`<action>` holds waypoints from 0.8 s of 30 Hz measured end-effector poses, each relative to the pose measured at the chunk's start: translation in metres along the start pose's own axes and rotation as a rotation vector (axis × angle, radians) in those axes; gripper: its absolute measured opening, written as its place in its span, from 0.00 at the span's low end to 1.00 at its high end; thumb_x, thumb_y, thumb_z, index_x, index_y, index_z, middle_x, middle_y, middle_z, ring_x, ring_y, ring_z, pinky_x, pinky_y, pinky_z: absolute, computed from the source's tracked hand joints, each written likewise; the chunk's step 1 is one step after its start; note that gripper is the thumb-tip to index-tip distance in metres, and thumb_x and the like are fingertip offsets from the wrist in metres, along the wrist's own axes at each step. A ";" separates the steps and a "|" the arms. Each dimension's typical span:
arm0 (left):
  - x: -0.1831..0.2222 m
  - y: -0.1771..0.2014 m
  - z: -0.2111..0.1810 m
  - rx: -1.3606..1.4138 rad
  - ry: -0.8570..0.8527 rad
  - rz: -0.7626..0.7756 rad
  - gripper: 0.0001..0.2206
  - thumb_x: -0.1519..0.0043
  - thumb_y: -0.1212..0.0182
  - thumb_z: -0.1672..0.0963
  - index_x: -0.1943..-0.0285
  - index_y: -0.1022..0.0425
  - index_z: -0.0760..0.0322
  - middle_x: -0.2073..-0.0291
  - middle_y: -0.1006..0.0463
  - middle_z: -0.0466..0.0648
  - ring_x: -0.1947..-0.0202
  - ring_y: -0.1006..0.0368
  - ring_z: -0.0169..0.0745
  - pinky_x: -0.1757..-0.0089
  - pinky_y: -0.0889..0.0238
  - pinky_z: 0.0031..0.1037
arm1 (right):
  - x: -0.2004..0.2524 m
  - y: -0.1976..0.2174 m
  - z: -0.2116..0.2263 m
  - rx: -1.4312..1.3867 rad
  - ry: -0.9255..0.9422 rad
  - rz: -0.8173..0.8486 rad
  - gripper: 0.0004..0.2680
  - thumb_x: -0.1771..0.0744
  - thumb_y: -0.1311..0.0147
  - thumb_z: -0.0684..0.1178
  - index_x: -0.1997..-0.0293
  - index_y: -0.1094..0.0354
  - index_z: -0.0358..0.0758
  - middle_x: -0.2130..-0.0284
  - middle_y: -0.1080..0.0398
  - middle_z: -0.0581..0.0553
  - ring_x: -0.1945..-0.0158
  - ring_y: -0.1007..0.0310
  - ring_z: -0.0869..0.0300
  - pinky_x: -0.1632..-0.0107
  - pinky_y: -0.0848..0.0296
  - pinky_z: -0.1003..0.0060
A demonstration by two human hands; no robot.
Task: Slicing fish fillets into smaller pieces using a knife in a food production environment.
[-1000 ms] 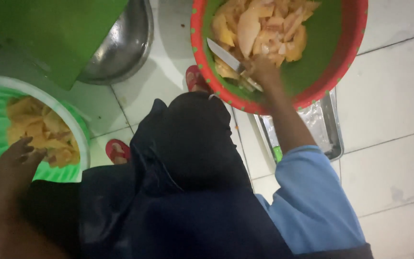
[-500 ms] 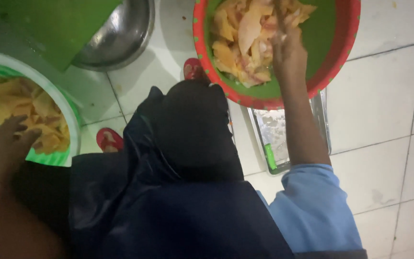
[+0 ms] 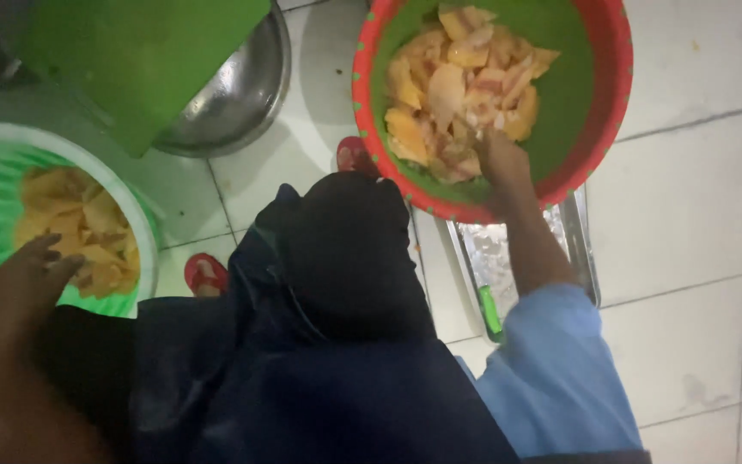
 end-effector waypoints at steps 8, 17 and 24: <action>-0.014 -0.001 -0.005 -0.018 -0.030 0.016 0.24 0.40 0.48 0.52 0.35 0.34 0.65 0.47 0.27 0.63 0.50 0.32 0.66 0.53 0.44 0.43 | -0.010 0.054 0.030 -0.263 -0.087 -0.188 0.13 0.31 0.60 0.53 0.45 0.46 0.37 0.56 0.32 0.29 0.56 0.32 0.33 0.59 0.35 0.40; 0.007 0.005 -0.019 0.028 0.017 0.056 0.25 0.40 0.47 0.52 0.34 0.35 0.65 0.46 0.28 0.63 0.50 0.32 0.64 0.53 0.44 0.43 | -0.017 0.006 0.021 -0.413 -0.134 -0.141 0.15 0.33 0.67 0.56 0.43 0.49 0.40 0.62 0.32 0.26 0.58 0.34 0.33 0.60 0.39 0.41; -0.004 -0.004 0.002 0.000 -0.017 0.046 0.27 0.41 0.45 0.49 0.34 0.35 0.66 0.47 0.28 0.62 0.51 0.31 0.61 0.53 0.43 0.42 | -0.009 0.001 0.023 -0.497 -0.048 -0.341 0.17 0.33 0.62 0.51 0.36 0.47 0.47 0.67 0.31 0.24 0.64 0.33 0.30 0.63 0.38 0.42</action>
Point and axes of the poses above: each hand's wrist, its own x-axis away from the middle knuckle, its own y-axis out of the back of the hand, z = x × y, the point moved 3 cm from there along -x, towards the middle knuckle
